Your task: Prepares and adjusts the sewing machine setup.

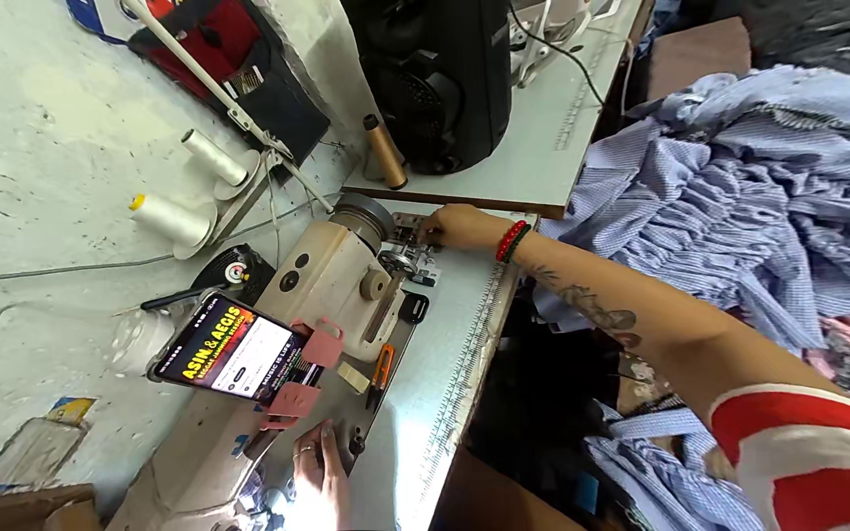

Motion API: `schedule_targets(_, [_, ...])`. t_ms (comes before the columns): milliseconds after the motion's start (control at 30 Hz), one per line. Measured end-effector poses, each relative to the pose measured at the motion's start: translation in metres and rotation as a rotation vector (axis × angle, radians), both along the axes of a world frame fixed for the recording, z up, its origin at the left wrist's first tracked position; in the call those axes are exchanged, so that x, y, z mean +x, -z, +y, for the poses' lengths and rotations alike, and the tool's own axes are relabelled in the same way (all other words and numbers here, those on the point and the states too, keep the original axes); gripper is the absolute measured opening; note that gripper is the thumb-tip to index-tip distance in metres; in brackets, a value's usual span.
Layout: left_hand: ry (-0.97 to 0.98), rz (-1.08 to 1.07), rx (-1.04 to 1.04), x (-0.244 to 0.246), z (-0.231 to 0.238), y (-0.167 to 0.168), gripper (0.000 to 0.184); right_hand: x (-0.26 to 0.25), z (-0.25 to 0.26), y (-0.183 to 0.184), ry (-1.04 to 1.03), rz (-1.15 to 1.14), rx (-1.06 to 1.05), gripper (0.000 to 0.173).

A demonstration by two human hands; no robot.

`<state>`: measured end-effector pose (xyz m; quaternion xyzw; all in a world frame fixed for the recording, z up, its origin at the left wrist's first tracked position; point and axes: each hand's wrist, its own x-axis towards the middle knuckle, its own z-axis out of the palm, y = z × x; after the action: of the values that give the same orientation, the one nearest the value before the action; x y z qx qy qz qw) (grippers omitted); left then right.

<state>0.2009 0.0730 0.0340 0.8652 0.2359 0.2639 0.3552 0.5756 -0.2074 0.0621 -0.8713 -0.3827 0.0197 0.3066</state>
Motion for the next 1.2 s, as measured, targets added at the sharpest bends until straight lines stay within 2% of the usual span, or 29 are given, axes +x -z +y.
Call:
schedule_targets(167, [-0.008,-0.004,-0.010,0.001,0.001,0.001,0.024,0.005,0.006,-0.024,0.005,-0.107,0.049,0.020])
schedule_targets(267, [-0.014,0.001,-0.012,0.000,0.002,0.002,0.024,0.021,0.025,-0.014,0.042,-0.030,0.088,0.022])
schedule_targets(367, [-0.014,0.000,0.001,0.000,0.002,0.001,0.025,0.018,0.023,0.002,0.038,0.033,0.059,0.020])
schedule_targets(467, [-0.003,0.017,0.020,0.001,0.005,0.003,0.025,0.002,0.008,-0.008,0.025,-0.068,-0.023,0.018])
schedule_targets(567, [0.000,0.047,0.031,0.001,0.012,0.007,0.029,0.000,0.011,-0.026,0.005,-0.209,0.000,0.015])
schedule_targets(633, [-0.011,-0.005,0.009,0.001,0.006,0.005,0.025,0.010,0.025,-0.026,0.004,-0.130,0.036,0.017])
schedule_targets(767, [0.000,-0.012,0.035,0.000,0.003,0.002,0.025,0.022,0.029,-0.002,0.055,0.088,0.041,0.018])
schedule_targets(900, [-0.002,0.002,0.035,0.004,0.010,0.009,0.028,0.004,0.008,-0.011,0.049,-0.043,0.030,0.016])
schedule_targets(967, [0.003,-0.010,0.041,0.005,0.006,0.007,0.025,0.006,0.013,-0.021,0.048,-0.086,0.047,0.018])
schedule_targets(1100, [-0.012,-0.013,0.034,0.003,0.002,0.004,0.023,0.027,0.035,-0.002,0.033,0.029,0.134,0.018])
schedule_targets(1200, [-0.015,-0.001,0.021,0.002,0.002,0.002,0.024,0.013,0.023,0.003,0.065,0.059,0.078,0.017])
